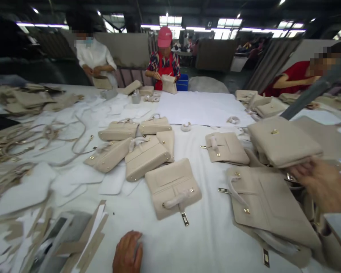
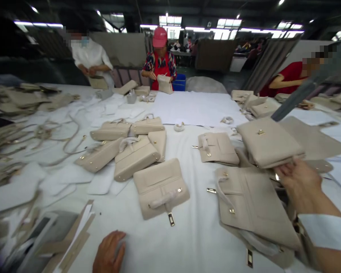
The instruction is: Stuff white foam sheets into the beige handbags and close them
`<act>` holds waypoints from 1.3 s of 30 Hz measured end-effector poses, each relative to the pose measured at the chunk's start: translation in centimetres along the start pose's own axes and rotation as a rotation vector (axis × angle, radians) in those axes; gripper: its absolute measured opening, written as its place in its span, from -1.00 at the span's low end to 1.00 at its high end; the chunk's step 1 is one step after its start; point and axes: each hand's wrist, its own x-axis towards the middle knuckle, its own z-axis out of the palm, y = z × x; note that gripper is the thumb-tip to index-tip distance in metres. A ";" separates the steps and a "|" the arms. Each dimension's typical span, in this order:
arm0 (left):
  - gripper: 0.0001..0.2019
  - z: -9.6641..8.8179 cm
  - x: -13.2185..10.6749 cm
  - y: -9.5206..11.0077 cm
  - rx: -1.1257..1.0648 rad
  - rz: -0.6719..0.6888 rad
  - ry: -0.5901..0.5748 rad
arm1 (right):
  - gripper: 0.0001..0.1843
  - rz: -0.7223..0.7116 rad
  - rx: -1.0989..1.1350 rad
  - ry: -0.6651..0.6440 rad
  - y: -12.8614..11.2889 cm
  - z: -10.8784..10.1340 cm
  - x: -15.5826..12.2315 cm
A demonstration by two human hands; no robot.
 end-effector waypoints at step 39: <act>-0.87 -6.1 0.6 3.5 -0.106 -0.030 0.045 | -0.72 1.216 0.331 -0.964 6.9 8.2 -40.8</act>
